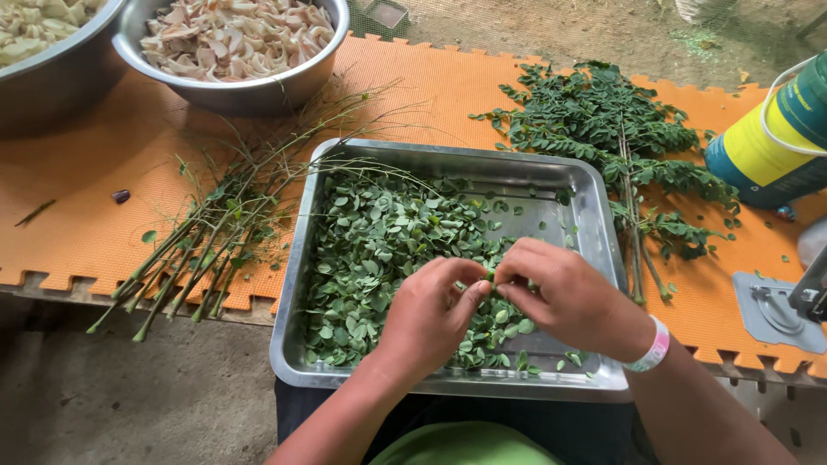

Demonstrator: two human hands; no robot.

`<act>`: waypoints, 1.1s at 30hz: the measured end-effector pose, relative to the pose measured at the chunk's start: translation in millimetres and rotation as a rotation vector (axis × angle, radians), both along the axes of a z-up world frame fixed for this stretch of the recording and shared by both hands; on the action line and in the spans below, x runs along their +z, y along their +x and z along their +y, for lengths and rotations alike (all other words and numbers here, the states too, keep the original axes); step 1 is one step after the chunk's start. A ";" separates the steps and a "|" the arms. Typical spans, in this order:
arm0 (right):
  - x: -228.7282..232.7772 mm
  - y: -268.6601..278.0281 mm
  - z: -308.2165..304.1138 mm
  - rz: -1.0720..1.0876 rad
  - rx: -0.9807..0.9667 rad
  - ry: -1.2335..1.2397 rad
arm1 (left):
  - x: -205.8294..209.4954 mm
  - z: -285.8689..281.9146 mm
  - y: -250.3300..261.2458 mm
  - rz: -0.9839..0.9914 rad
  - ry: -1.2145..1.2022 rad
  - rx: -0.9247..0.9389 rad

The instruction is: The person repeatedly picks small green leaves from thin stems and places them into a metal tray. The stems are set aside on the table, and the leaves accumulate in the tray throughout the clip.

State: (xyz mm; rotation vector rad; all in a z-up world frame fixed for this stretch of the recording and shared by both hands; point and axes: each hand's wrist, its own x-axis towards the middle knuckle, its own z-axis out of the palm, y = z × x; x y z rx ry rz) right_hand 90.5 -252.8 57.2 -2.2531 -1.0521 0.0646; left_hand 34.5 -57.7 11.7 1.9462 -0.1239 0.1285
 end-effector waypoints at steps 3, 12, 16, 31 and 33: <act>3.7 -7.2 8.2 0.004 0.013 0.035 | -1.6 0.2 -2.5 -0.073 0.019 0.009; 0.6 -13.9 12.4 0.116 -0.205 0.099 | -7.8 6.7 -7.9 0.085 -0.121 0.104; -3.0 -20.5 19.4 0.273 -0.231 0.123 | -10.5 5.8 -9.5 0.032 -0.208 0.118; -23.6 19.4 -47.4 -0.021 -0.550 -0.142 | -6.5 26.2 -15.6 -0.043 -0.110 0.150; -29.3 24.3 -60.7 -0.009 -0.609 -0.233 | -7.4 26.9 -15.9 -0.073 -0.098 0.138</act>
